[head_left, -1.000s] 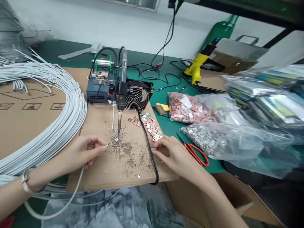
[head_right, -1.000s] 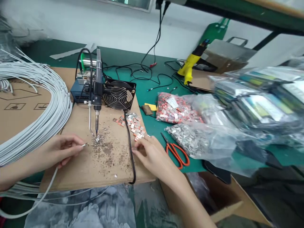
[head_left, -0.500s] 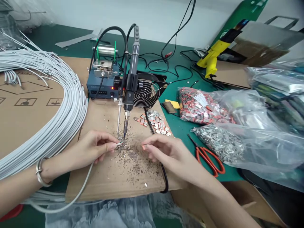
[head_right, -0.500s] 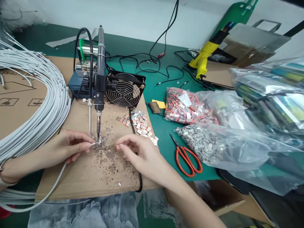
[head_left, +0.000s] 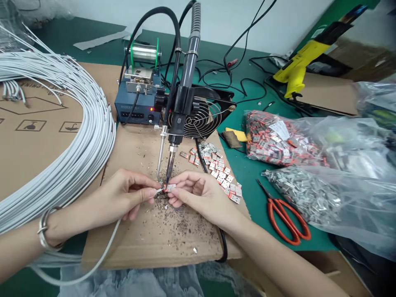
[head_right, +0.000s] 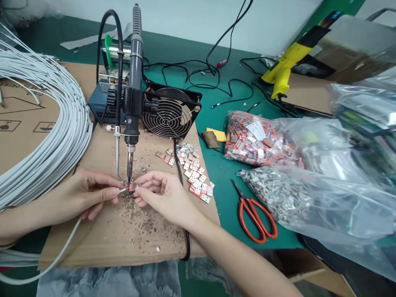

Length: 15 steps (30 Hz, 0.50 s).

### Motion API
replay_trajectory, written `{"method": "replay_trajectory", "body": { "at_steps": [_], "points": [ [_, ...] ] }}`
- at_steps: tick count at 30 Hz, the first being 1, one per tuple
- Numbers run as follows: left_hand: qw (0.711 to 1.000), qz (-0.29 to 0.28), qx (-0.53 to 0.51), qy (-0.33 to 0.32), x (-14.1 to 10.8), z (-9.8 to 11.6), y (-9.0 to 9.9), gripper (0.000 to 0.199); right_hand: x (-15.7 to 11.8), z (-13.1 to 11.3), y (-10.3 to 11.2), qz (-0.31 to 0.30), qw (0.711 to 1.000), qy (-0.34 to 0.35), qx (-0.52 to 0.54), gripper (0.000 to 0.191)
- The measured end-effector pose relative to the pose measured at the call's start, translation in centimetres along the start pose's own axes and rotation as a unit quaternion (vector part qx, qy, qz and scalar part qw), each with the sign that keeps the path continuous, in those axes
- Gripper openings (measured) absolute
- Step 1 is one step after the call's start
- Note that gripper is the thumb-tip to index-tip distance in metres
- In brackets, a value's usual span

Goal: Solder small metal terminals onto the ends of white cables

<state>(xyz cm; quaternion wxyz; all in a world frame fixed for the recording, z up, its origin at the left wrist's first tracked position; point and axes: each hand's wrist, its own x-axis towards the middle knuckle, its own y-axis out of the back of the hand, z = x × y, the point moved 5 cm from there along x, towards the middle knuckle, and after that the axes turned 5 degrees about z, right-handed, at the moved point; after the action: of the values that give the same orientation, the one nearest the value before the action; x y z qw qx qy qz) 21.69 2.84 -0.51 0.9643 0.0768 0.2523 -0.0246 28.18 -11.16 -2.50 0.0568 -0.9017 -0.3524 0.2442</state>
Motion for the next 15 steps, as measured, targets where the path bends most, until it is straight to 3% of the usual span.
{"method": "replay_trajectory", "body": {
  "at_steps": [11,15],
  "points": [
    [1.000,-0.017,0.001,0.021,-0.2,-0.1,-0.1,0.023,0.1,0.0,0.1,0.005,1.000,0.012,-0.001,0.017],
    [1.000,-0.019,-0.007,0.007,0.8,-0.3,0.2,0.027,-0.3,0.0,0.6,0.017,0.998,0.015,-0.054,0.025]
  ]
}}
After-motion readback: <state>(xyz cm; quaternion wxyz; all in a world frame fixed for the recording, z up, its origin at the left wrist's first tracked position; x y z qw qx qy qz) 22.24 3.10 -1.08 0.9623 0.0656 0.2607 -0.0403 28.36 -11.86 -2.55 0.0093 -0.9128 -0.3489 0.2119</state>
